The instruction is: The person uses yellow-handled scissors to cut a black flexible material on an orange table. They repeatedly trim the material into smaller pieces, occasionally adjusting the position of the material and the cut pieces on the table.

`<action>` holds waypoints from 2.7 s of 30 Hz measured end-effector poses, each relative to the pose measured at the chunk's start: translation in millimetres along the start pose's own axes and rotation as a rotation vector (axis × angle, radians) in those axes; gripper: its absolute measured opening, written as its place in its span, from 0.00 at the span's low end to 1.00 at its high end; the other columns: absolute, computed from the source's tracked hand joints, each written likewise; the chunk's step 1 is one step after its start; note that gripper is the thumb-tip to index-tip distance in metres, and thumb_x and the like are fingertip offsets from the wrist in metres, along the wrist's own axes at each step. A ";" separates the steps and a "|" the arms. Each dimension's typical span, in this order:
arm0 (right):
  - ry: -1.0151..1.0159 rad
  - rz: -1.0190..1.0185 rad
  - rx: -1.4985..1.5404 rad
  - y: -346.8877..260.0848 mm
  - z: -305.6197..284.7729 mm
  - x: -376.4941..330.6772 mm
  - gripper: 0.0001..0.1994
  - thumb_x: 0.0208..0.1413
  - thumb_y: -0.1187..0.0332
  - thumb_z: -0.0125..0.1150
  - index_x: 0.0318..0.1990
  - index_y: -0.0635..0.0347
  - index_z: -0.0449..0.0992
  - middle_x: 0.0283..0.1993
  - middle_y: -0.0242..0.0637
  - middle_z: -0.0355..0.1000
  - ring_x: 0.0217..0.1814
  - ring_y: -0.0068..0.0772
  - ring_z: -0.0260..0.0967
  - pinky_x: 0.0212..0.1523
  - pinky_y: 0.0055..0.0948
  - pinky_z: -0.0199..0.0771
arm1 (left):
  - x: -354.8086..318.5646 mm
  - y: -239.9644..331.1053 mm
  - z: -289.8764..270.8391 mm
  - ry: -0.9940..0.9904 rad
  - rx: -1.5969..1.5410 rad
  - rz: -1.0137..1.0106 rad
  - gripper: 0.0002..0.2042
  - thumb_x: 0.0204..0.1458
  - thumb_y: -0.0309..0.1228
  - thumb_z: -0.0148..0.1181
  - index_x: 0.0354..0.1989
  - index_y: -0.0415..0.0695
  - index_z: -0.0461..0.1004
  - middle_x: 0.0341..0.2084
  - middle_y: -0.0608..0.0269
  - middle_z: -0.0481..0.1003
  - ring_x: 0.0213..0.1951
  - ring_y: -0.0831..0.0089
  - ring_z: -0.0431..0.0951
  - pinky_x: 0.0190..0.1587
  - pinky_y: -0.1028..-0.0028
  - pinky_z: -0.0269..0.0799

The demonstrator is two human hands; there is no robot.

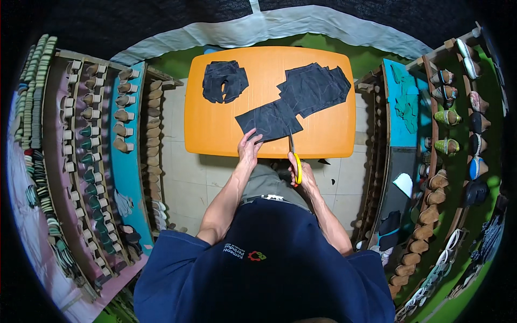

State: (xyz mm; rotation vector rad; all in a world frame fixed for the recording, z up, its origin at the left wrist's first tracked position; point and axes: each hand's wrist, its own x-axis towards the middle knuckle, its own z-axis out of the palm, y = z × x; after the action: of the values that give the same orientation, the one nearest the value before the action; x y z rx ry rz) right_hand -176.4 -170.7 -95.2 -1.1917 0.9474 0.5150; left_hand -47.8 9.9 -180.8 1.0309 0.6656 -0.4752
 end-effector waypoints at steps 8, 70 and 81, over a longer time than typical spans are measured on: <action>-0.007 -0.001 0.048 -8.5 -1.0 -7.6 0.36 0.50 0.31 0.62 0.27 0.63 0.70 0.16 0.29 0.61 0.13 0.22 0.61 0.14 0.23 0.65 | -21.8 -37.4 51.1 -0.174 -0.321 -0.101 0.26 0.57 0.21 0.60 0.64 0.38 0.64 0.58 0.44 0.68 0.62 0.53 0.69 0.68 0.63 0.64; 0.040 -0.072 0.089 11.2 4.1 24.9 0.34 0.49 0.29 0.61 0.26 0.58 0.68 0.17 0.28 0.62 0.14 0.23 0.62 0.15 0.25 0.67 | -30.0 -62.2 76.5 -0.109 -0.017 -0.071 0.28 0.53 0.14 0.60 0.65 0.37 0.65 0.36 0.52 0.79 0.37 0.70 0.80 0.42 0.76 0.77; 0.094 -0.056 0.059 11.5 2.3 27.8 0.34 0.48 0.29 0.62 0.23 0.56 0.68 0.16 0.27 0.61 0.13 0.22 0.62 0.13 0.24 0.65 | -32.8 -64.6 72.9 -0.130 -0.050 -0.068 0.28 0.54 0.14 0.59 0.66 0.37 0.63 0.36 0.52 0.79 0.36 0.70 0.80 0.42 0.74 0.79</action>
State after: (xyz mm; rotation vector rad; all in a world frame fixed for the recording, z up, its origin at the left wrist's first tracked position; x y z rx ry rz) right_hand -169.7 -168.5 -124.5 -1.1944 0.9996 0.3865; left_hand -92.6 -82.3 -172.5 0.9240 0.5948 -0.5777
